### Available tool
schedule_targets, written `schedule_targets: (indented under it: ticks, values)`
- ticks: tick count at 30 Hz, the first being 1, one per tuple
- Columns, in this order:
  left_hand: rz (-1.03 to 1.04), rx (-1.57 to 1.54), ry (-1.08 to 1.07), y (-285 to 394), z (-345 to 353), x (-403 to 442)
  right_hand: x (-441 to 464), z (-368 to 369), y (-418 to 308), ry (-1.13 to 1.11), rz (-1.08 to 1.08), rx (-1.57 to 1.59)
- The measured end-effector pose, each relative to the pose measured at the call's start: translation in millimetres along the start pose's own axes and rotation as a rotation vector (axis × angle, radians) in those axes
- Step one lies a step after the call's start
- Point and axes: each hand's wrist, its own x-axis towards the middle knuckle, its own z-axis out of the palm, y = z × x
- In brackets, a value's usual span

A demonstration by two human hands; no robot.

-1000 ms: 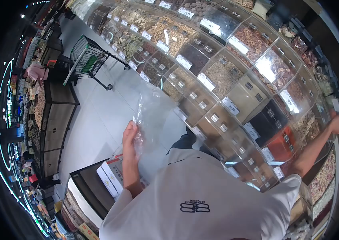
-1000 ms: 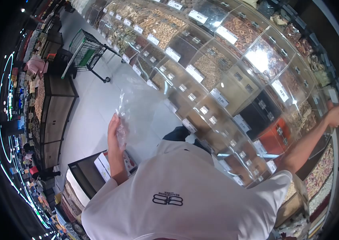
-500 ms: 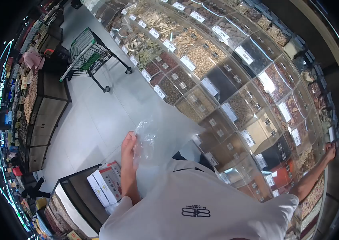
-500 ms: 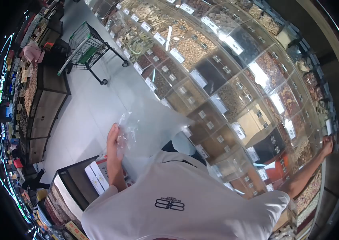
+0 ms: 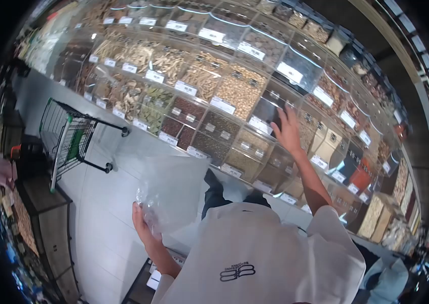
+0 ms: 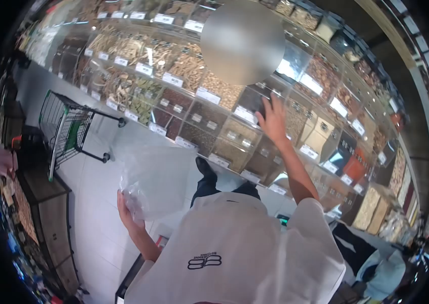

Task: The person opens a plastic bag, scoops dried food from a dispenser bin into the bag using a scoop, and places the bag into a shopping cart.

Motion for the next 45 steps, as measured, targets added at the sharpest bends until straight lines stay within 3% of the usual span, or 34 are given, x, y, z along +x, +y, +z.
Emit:
schedule_targets:
  ticks: [3,9,13,16,20,23,24,31,34,37,38,42,45]
  values:
    - [-0.065,0.004,0.326,5,8,15,-16,20,-43,-0.184,-0.044,-0.047]
    - [-0.061,0.14,0.161,-2,-2,28,-153,31,-32,-0.184,0.215,0.074]
    - [-0.134,0.352,0.137,-24,4,31,-248,20,-18,-0.036,0.374,0.187]
    - [-0.204,0.504,0.299,-32,32,18,-295,5,-3,0.128,0.479,0.167]
    - [-0.131,0.533,0.027,-52,-9,36,-341,-1,24,0.19,0.66,0.163]
    - [-0.168,0.499,-0.008,-68,24,19,-354,-9,41,0.172,0.696,0.184]
    - [-0.093,0.64,0.026,-73,42,5,-360,-2,48,0.158,0.675,0.194]
    - [-0.137,0.443,-0.019,-89,43,4,-319,-2,41,0.034,0.579,0.233]
    - [-0.177,0.39,0.046,-94,24,15,-274,10,25,0.013,0.394,0.271]
    - [-0.166,0.342,0.09,-94,-2,37,-204,23,-6,-0.147,0.247,0.373]
    - [-0.174,0.368,0.13,-97,-18,49,-181,38,-20,-0.089,0.161,0.355]
    - [-0.232,0.266,0.14,-78,-63,109,-72,91,-112,-0.389,0.135,0.493]
    - [-0.25,0.27,0.148,-43,-92,159,40,140,-236,-0.438,-0.045,0.622]
